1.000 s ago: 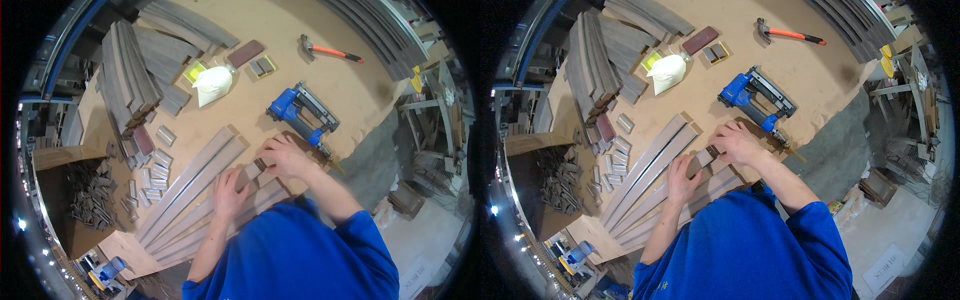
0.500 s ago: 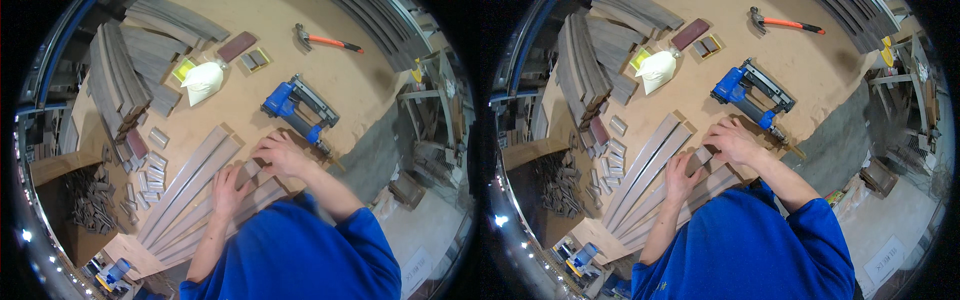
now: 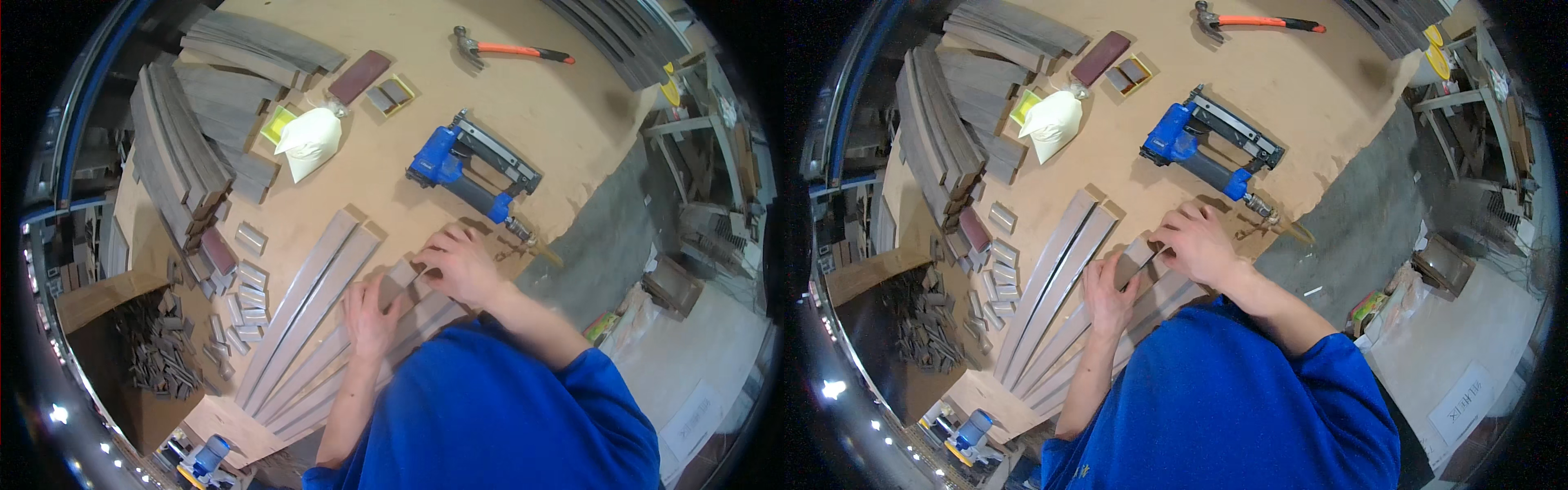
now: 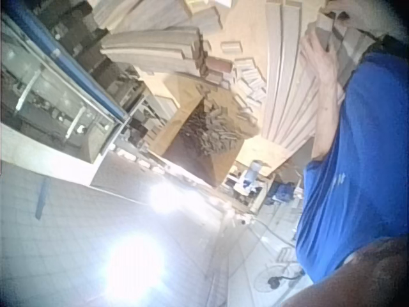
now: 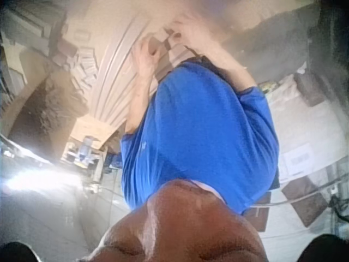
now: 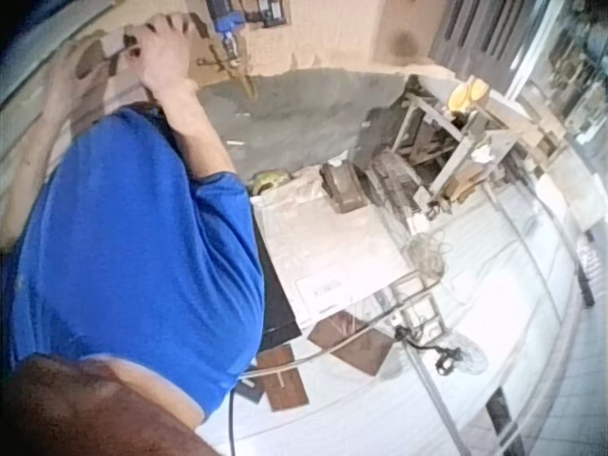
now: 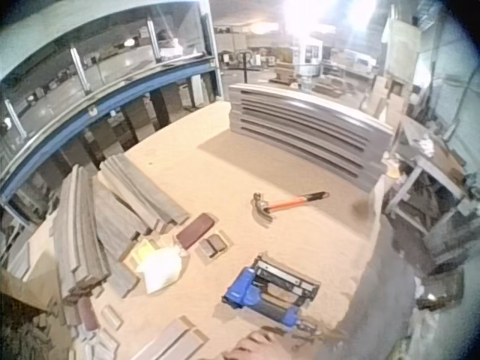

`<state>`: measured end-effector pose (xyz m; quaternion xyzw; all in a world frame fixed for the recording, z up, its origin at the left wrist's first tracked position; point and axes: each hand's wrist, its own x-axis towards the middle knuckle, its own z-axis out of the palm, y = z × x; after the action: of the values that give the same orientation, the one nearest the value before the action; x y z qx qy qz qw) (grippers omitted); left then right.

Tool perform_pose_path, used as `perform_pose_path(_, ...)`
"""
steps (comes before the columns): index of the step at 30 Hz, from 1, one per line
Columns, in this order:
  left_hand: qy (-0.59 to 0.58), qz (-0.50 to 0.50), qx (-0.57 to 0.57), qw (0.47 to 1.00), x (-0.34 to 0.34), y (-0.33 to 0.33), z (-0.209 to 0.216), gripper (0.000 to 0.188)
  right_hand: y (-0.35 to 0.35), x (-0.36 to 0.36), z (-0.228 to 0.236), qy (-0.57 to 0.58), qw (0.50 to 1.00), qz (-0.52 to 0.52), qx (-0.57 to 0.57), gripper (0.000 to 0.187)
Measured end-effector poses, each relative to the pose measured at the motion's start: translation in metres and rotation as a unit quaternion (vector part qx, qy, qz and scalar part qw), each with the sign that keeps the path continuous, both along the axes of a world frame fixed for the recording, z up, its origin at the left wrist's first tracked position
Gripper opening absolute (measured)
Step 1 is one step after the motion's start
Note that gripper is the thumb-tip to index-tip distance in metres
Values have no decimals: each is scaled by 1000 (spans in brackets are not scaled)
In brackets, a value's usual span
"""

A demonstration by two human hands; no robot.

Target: Applying wood glue to small blocks and using a pneumatic nailer to secure them onto long wood strips to assemble components for furniture manufacturing.

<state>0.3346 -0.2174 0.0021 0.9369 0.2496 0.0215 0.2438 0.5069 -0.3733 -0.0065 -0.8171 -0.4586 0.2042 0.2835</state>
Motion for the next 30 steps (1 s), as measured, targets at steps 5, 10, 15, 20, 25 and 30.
perform_pose_path(5, 5, 0, 14, 1000, 1, 0, -1, 56, 0, -29, -10, -29, 992, -121, 36, 16)
perform_pose_path(10, 0, -10, 24, 1000, 0, 1, -3, 56, 1, -32, -14, -34, 990, -131, 50, 12)
perform_pose_path(15, 0, -11, 24, 1000, -1, 2, -4, 56, 2, -32, -14, -38, 989, -130, 64, 12)
perform_pose_path(20, 2, -25, 32, 999, -1, 2, -1, 57, 1, -31, -16, -17, 987, -141, 74, 16)
perform_pose_path(25, 0, -23, 26, 999, 0, 3, 1, 56, 2, -30, -13, -8, 989, -137, 61, 15)
perform_pose_path(30, 23, -14, 18, 999, -1, 4, -1, 57, 3, -28, -9, -3, 991, -129, 44, 18)
